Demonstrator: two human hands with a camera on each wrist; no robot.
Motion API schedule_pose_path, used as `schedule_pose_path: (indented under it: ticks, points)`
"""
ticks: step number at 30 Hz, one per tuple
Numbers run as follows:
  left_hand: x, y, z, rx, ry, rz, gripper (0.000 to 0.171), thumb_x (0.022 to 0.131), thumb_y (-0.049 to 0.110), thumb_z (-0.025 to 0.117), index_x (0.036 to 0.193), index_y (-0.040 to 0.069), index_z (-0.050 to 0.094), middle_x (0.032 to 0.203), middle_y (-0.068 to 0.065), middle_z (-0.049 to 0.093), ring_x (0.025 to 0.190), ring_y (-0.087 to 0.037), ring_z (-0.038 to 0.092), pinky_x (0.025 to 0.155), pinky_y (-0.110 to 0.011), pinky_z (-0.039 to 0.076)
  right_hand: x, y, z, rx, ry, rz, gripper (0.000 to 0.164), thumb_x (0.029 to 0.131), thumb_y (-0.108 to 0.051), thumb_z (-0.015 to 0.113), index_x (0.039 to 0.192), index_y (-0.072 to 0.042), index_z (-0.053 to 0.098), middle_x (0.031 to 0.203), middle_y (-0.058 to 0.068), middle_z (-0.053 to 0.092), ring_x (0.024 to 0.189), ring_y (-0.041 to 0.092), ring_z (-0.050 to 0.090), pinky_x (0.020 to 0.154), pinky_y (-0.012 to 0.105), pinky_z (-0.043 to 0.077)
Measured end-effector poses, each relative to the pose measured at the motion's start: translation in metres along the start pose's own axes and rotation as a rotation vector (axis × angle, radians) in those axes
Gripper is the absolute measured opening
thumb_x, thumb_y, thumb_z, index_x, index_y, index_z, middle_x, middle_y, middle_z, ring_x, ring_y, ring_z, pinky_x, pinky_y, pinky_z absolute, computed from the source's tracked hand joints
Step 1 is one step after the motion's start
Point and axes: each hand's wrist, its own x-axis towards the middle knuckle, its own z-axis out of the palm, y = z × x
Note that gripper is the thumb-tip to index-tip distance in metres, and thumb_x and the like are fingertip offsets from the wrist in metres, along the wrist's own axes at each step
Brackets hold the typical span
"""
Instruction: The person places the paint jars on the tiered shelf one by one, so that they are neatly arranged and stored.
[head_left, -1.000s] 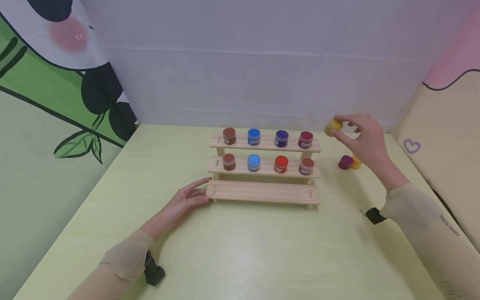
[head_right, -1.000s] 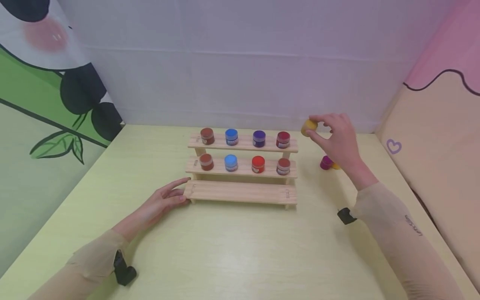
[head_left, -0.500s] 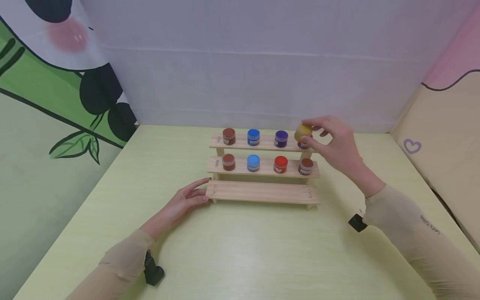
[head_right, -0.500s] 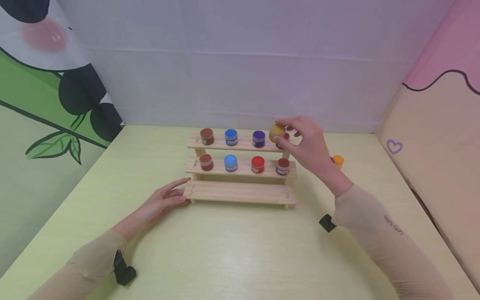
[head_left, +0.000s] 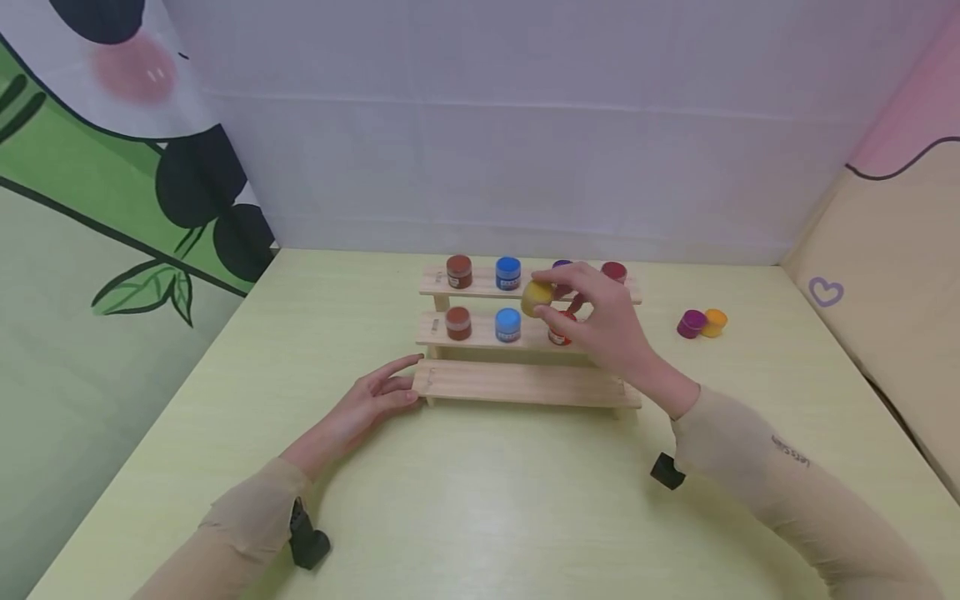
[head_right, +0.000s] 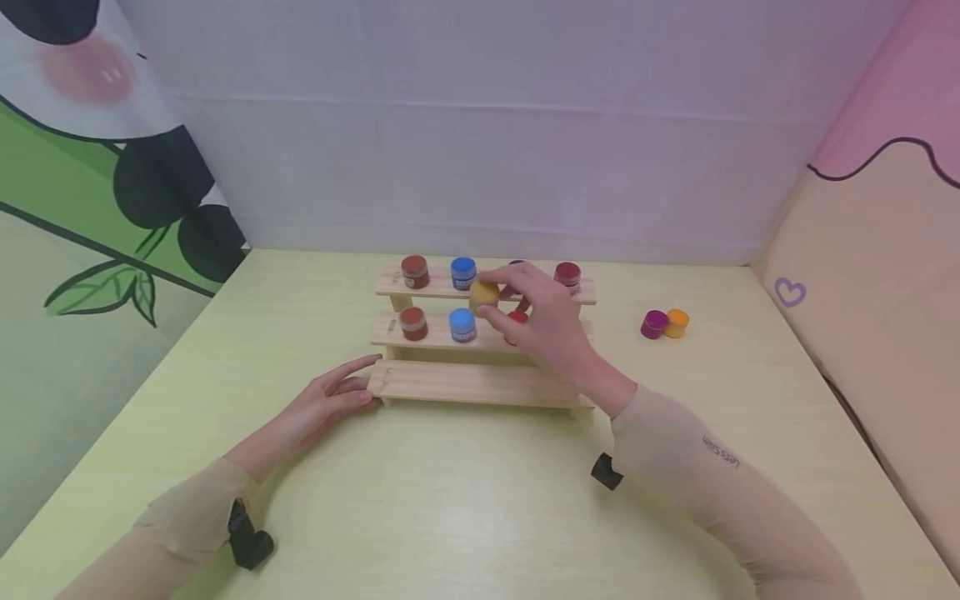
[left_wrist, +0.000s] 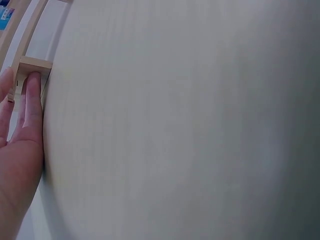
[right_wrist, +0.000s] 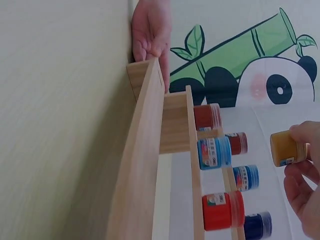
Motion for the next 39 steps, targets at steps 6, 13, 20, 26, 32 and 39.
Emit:
schedule_pose_path:
  ticks: [6,13,20,26,32,39]
  points:
    - [-0.002,0.003,0.001,0.015,0.005,-0.008,0.066,0.096,0.024,0.064,0.155,0.024,0.033,0.147,-0.02,0.051,0.121,-0.011,0.061,0.101,-0.023,0.049,-0.004,-0.007,0.019,0.046,-0.049,0.008,0.039,0.083,-0.011,0.079,0.121,-0.008,0.069,0.114,0.006,0.071,0.093,0.014,0.063,0.065,0.022,0.054]
    - [-0.005,0.005,0.002,0.012,0.009,-0.009,0.066,0.097,0.024,0.064,0.155,0.025,0.033,0.147,-0.019,0.051,0.121,-0.011,0.061,0.1,-0.021,0.048,-0.013,-0.014,0.042,0.064,-0.09,-0.027,0.038,0.085,-0.011,0.076,0.121,-0.006,0.067,0.116,0.008,0.07,0.091,0.02,0.065,0.066,0.023,0.055]
    - [-0.007,0.007,0.002,0.001,0.014,-0.008,0.066,0.097,0.022,0.063,0.155,0.023,0.032,0.148,-0.021,0.05,0.118,-0.008,0.062,0.098,-0.02,0.049,-0.022,-0.023,0.059,0.133,-0.155,0.016,0.037,0.088,-0.01,0.074,0.123,-0.007,0.065,0.113,0.006,0.068,0.092,0.018,0.063,0.068,0.025,0.055]
    - [-0.009,0.008,0.002,0.005,0.007,-0.015,0.066,0.097,0.024,0.064,0.155,0.025,0.032,0.149,-0.02,0.049,0.122,-0.011,0.06,0.101,-0.022,0.049,-0.028,-0.026,0.071,0.138,-0.233,0.071,0.035,0.089,-0.014,0.073,0.123,-0.009,0.064,0.109,0.002,0.067,0.092,0.015,0.062,0.069,0.022,0.054]
    - [-0.009,0.009,0.001,0.01,-0.001,-0.033,0.066,0.097,0.027,0.063,0.155,0.026,0.032,0.15,-0.018,0.049,0.124,-0.012,0.059,0.101,-0.022,0.048,-0.033,-0.025,0.084,0.119,-0.289,0.108,0.033,0.091,-0.014,0.071,0.123,-0.012,0.064,0.114,0.0,0.069,0.095,0.013,0.062,0.073,0.021,0.054]
    - [-0.01,0.01,0.0,0.009,-0.005,-0.042,0.066,0.097,0.027,0.063,0.155,0.026,0.031,0.15,-0.018,0.048,0.124,-0.012,0.059,0.103,-0.024,0.048,-0.034,-0.024,0.094,0.069,-0.341,0.159,0.034,0.091,-0.017,0.071,0.124,-0.014,0.064,0.12,-0.001,0.069,0.099,0.009,0.066,0.079,0.018,0.054]
